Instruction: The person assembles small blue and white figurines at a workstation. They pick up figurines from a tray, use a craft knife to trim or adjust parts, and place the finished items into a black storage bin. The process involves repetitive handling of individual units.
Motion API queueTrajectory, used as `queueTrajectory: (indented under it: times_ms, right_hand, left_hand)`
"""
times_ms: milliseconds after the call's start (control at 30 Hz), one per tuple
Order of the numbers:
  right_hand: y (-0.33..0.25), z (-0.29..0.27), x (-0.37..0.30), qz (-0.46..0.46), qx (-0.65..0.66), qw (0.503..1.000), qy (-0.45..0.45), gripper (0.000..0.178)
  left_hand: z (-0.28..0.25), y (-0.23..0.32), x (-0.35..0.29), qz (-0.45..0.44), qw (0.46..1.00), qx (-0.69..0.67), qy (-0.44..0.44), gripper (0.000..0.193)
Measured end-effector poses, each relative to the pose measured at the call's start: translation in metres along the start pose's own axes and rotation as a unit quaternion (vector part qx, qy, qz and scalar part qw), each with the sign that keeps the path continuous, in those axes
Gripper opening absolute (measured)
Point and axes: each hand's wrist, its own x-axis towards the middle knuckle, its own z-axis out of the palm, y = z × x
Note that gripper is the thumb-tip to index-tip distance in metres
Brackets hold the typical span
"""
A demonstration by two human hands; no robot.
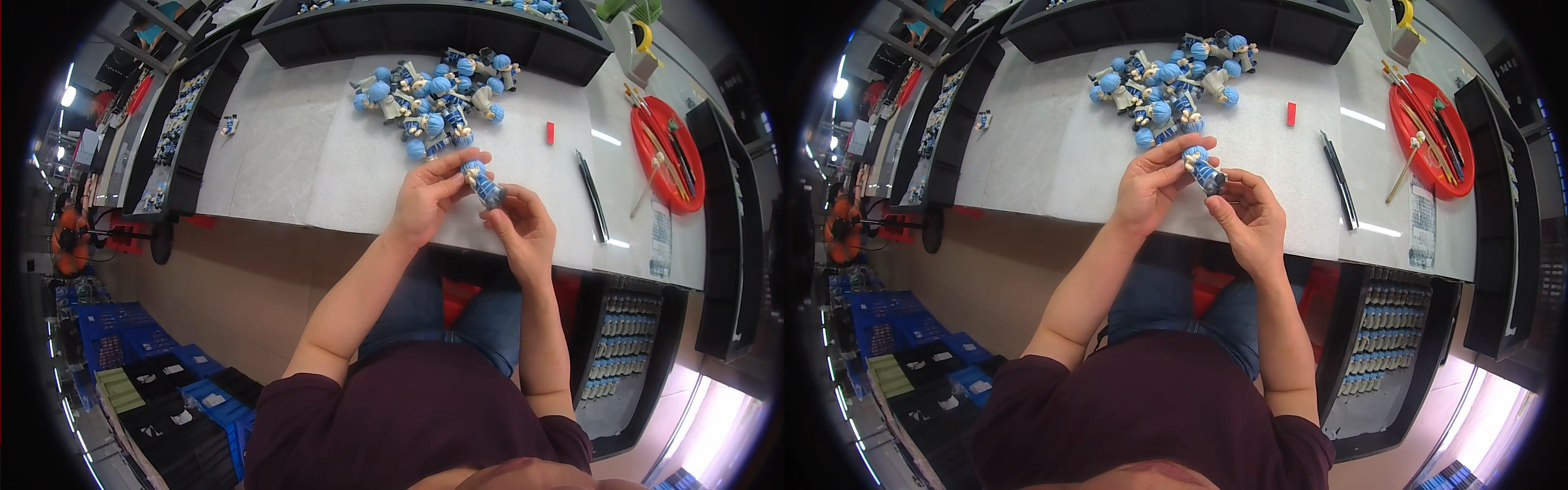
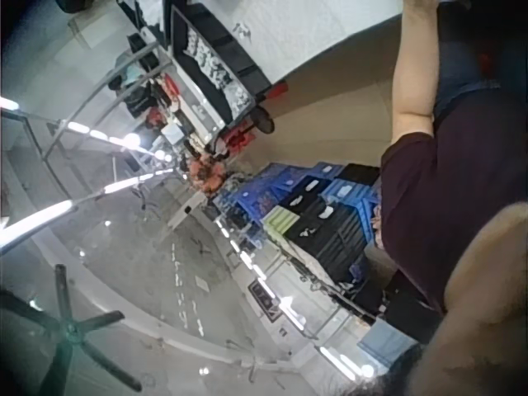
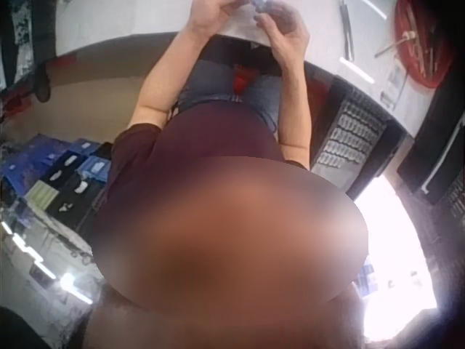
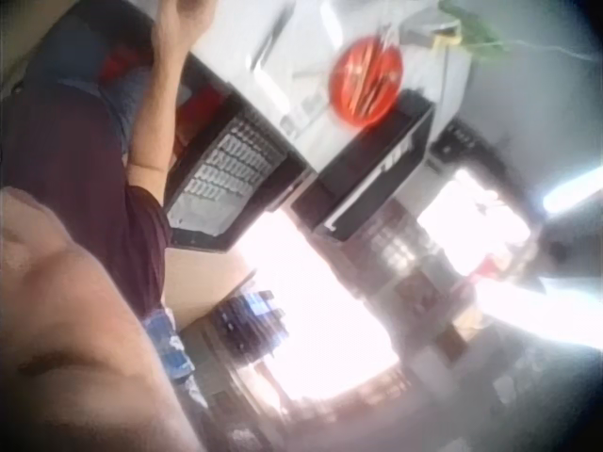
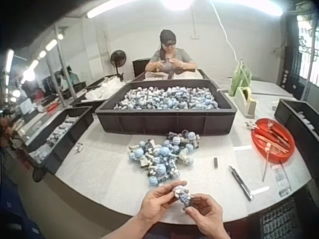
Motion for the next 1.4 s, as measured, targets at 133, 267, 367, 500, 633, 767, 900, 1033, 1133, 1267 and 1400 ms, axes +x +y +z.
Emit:
queueTrajectory:
  times_ms: [133,267,367,500,633,767,900,1033,1133,1267,1400]
  right_hand:
    - [-0.0005,0.0001,-0.0001,0.002,0.001,1.000,0.000,0.037]
    - [-0.0001,0.0004,0.0001,-0.001,0.000,1.000,-0.001,0.037]
    - [0.0009,-0.0003,0.0001,0.001,0.003,1.000,-0.003,0.037]
    - [-0.0004,0.0003,-0.0002,0.006,0.001,1.000,0.000,0.037]
    - [-0.0009,0.0002,-0.0002,0.006,-0.006,1.000,0.002,0.037]
    - [-0.0011,0.0001,0.0000,0.006,-0.004,1.000,-0.002,0.037]
    - [-0.0010,0.0006,0.0000,0.002,0.003,1.000,-0.002,0.036]
    - [-0.0015,0.0011,0.0000,-0.003,0.005,1.000,-0.004,0.036]
    - [0.0002,0.0001,-0.0003,-0.004,0.006,1.000,-0.001,0.035]
    - [-0.0002,0.0003,0.0006,-0.005,0.000,1.000,-0.003,0.035]
    - [0.0019,-0.0011,0.0010,-0.009,0.010,1.000,-0.007,0.036]
  left_hand:
    - [0.0014,0.0012,-0.0004,0.000,1.000,0.005,0.000,0.034]
    - [0.0016,0.0007,-0.0006,0.004,1.000,0.000,-0.003,0.034]
    - [0.0018,0.0009,-0.0008,0.003,1.000,0.001,0.001,0.034]
    - [0.0016,0.0009,-0.0007,0.004,1.000,0.001,0.000,0.034]
    - [0.0009,0.0005,-0.0004,0.003,1.000,-0.001,0.000,0.034]
    - [0.0002,0.0001,-0.0005,0.005,1.000,-0.004,-0.003,0.034]
    - [0.0009,0.0007,-0.0005,0.004,1.000,-0.001,-0.001,0.034]
    - [0.0007,0.0011,-0.0008,0.003,1.000,-0.001,0.001,0.034]
    - [0.0011,0.0011,-0.0006,0.004,1.000,-0.004,0.000,0.034]
    - [-0.0008,-0.0007,0.0004,0.009,1.000,-0.003,-0.003,0.034]
    - [-0.0003,-0.0005,0.0003,0.009,1.000,0.007,-0.001,0.033]
